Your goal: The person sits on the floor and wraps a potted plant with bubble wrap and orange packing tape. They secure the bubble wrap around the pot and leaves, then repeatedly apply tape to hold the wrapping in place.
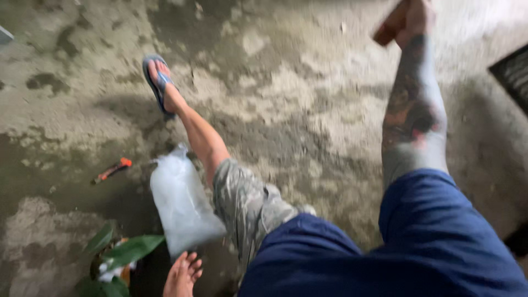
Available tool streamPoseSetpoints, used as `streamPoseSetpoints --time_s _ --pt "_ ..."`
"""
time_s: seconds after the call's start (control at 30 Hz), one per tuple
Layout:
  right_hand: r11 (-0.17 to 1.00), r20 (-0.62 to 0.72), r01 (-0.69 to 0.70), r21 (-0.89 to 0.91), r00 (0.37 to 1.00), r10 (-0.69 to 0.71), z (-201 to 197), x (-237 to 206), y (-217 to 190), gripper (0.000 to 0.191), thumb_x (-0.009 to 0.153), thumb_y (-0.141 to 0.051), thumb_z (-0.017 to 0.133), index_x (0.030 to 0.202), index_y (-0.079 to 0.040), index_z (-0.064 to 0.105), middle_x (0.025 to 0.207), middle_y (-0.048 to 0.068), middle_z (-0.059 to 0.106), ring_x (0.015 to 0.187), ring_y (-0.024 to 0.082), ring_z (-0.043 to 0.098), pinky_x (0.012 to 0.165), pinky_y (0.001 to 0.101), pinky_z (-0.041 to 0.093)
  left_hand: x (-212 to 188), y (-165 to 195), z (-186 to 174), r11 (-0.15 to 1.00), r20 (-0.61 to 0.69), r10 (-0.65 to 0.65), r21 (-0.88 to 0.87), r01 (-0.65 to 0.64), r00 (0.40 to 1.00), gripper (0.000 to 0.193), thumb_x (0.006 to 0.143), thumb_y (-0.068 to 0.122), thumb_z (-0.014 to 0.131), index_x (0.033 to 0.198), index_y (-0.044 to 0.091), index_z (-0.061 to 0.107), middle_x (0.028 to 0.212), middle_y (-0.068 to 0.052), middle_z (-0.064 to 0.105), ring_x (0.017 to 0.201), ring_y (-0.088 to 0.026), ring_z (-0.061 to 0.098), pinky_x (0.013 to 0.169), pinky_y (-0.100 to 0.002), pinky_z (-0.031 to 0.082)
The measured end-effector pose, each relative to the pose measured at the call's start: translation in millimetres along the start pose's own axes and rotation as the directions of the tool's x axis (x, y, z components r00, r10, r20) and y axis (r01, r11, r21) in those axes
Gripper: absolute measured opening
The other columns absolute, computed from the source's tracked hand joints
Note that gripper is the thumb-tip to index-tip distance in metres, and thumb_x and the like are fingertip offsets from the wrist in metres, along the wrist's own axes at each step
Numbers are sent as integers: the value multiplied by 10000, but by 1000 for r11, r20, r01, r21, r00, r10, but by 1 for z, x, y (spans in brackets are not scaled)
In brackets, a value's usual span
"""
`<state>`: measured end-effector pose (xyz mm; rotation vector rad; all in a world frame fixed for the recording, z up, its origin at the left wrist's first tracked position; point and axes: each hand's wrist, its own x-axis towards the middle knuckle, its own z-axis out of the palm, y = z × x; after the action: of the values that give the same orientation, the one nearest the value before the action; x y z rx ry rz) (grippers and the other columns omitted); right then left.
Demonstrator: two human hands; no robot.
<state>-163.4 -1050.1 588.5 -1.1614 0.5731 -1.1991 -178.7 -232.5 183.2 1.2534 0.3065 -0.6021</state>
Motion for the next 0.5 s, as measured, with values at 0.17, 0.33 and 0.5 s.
streamPoseSetpoints --time_s 0.17,0.33,0.5 --pt "999 -2 -29 29 1000 29 3 12 -21 306 868 -121 868 1092 -5 694 951 70 722 850 205 739 802 400 663 28 -4 2 995 50 -71 -64 74 996 546 998 260 519 1493 53 414 1283 -152 650 1003 -281 683 747 -435 565" --pt "995 559 74 71 823 -101 42 -16 4 410 1005 -86 763 1353 -30 553 1158 80 702 1043 188 706 960 364 610 -25 32 17 983 -68 137 129 -128 988 466 994 189 591 1407 -24 567 1247 -185 720 1023 -268 704 785 -377 550" --pt "925 761 -371 78 622 185 105 -170 87 381 1045 -159 673 1349 30 544 1117 95 570 942 148 573 755 275 476 -82 122 41 986 -126 129 125 -114 984 509 954 282 630 1383 8 616 1276 -83 734 1120 -159 686 787 -315 491"
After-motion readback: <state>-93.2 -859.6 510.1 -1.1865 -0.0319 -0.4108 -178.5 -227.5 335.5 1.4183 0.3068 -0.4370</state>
